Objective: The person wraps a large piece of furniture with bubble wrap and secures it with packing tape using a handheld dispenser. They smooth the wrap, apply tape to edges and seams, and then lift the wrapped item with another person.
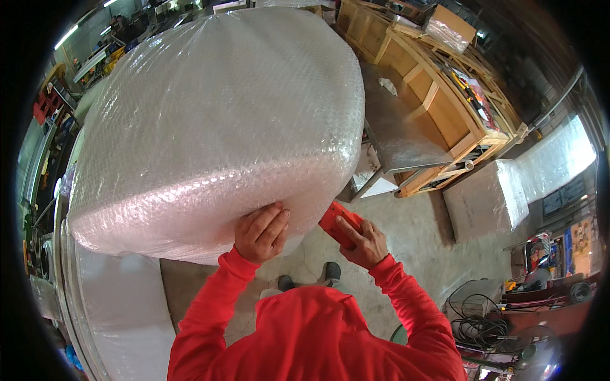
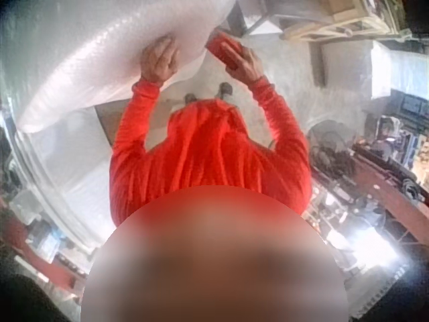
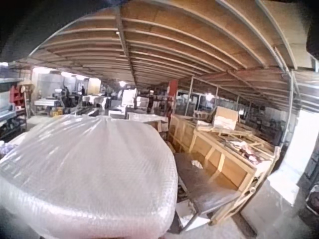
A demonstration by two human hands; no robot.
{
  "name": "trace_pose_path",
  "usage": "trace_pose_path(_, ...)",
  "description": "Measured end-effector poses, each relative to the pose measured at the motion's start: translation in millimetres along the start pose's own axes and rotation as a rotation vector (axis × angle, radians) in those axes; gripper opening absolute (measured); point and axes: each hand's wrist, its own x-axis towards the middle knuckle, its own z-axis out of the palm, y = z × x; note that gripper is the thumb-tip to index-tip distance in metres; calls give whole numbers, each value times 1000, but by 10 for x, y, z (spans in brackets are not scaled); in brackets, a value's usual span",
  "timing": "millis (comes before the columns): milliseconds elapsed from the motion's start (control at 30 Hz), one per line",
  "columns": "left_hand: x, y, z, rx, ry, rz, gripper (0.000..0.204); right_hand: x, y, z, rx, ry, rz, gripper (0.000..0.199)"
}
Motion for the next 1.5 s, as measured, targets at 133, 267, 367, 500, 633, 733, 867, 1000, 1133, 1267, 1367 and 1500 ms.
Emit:
trace_pose_path(133,-50,16,177,151,69,15,32,-197,5,-139,153,-2,52,89)
trace_pose_path(267,-137,34,307,206,148,-11,31,-591,-105,-325,202,153,-43,93)
trace_pose_path(367,-189,56,340,232,122,-32,33,-665,-276,-408,257,213,-112,91)
trace_pose_path(500,-228,103,375,276,91,-59,32,-348,-532,-577,346,356,-291,90)
trace_pose_path(633,-263,136,405,245,89,-99,30,63,-628,-835,476,359,-537,81)
trace_pose_path(733,-296,143,405,198,117,-123,31,234,-601,-876,687,192,-533,66)
trace_pose_path(867,-294,159,356,139,120,-139,32,384,-512,-574,525,410,-582,73)
trace_pose_path(1000,-187,195,259,40,77,-197,26,308,-344,-375,291,399,-427,81)
trace_pose_path(1133,-60,289,67,-87,-77,-342,25,-59,-259,-450,513,314,-461,101)
trace_pose_path(1267,49,350,-44,-98,-214,-434,30,-226,-324,-499,850,-384,49,87)
trace_pose_path(1367,65,320,-87,-140,-172,-424,35,-76,-467,-282,1243,-108,361,68)
trace_pose_path(1500,61,249,-259,-400,-153,-554,37,309,-485,144,848,269,52,54)
